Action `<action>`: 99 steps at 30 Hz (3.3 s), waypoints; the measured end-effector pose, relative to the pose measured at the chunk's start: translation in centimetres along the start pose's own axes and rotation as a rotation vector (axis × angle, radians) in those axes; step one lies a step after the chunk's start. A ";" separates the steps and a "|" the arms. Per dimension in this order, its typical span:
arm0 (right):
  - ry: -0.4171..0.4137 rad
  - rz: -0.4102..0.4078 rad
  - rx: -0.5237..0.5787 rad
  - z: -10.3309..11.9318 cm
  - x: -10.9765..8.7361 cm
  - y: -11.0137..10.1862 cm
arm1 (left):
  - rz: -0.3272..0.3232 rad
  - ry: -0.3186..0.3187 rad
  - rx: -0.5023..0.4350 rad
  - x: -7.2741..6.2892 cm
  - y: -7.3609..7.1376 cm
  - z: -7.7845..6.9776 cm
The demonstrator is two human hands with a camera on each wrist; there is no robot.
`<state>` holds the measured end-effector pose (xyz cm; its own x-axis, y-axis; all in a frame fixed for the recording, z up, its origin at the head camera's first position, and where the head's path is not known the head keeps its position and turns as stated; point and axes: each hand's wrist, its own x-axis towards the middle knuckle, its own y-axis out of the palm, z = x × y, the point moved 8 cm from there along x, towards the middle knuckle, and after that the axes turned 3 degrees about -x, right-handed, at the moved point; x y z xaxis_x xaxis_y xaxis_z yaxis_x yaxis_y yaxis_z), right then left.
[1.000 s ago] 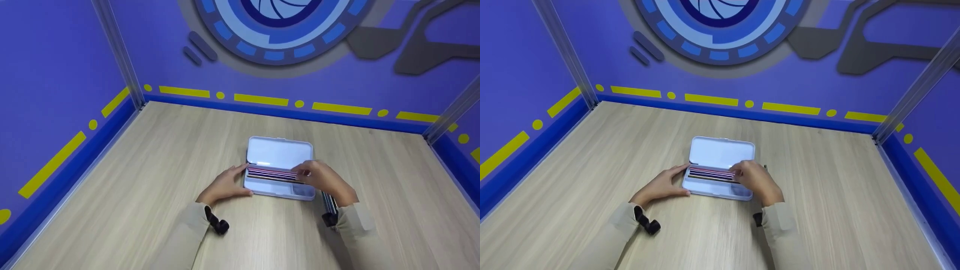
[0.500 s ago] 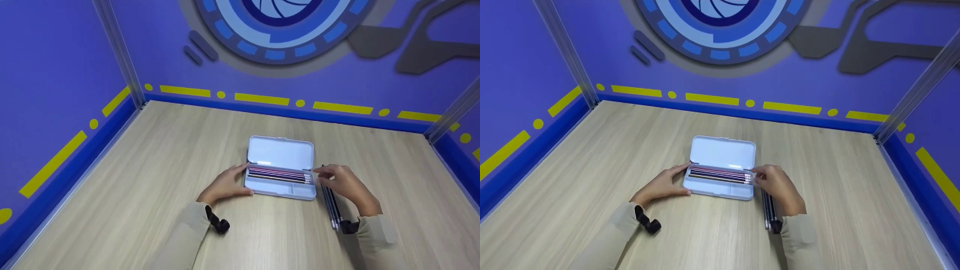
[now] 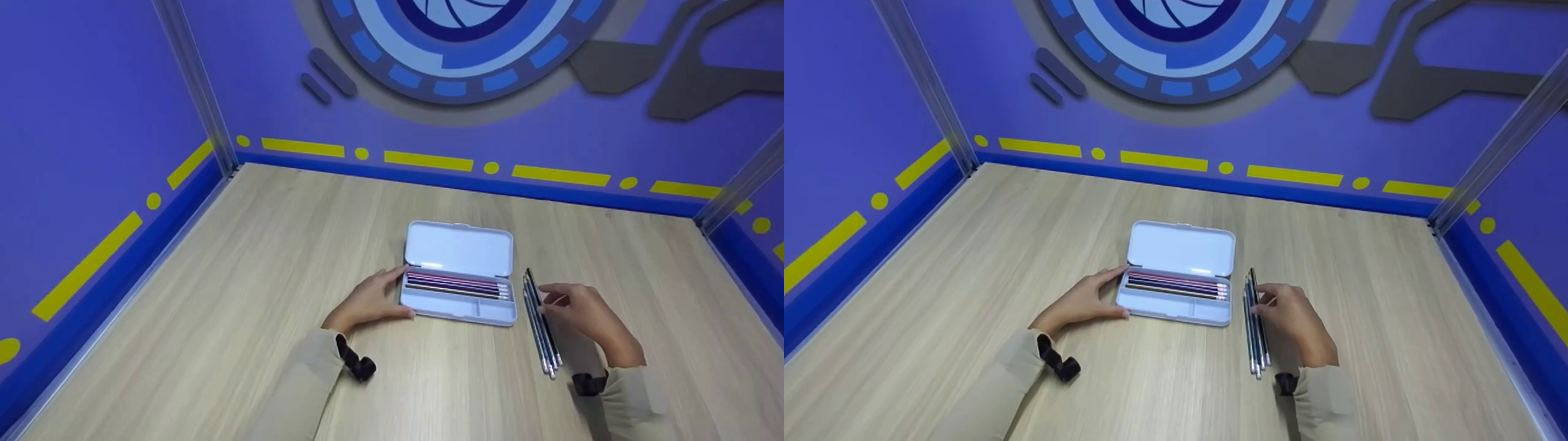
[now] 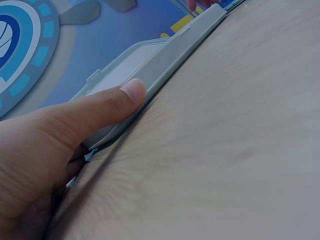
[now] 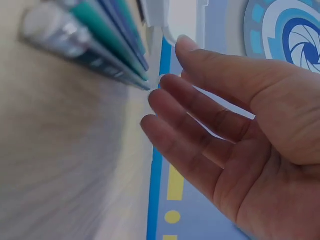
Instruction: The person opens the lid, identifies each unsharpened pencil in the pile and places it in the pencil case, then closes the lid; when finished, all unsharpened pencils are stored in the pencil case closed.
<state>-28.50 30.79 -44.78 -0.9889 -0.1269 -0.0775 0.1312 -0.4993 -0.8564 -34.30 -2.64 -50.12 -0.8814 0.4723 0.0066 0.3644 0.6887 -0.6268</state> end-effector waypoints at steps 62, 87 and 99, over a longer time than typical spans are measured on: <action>-0.044 -0.187 0.020 1.2 0.9 -1.9 | 0.000 -0.033 -0.027 -0.1 0.0 0.0; -0.204 -0.077 -0.087 8.9 5.3 0.8 | -0.004 0.007 -0.002 -0.1 0.0 -0.2; -0.139 0.019 -0.120 10.9 6.3 2.8 | -0.003 -0.006 -0.004 0.0 0.0 -0.1</action>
<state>-33.62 19.24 -42.04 -0.9662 -0.2562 -0.0299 0.1319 -0.3911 -0.9108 -34.26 -2.60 -49.98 -0.8846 0.4664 0.0038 0.3625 0.6926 -0.6235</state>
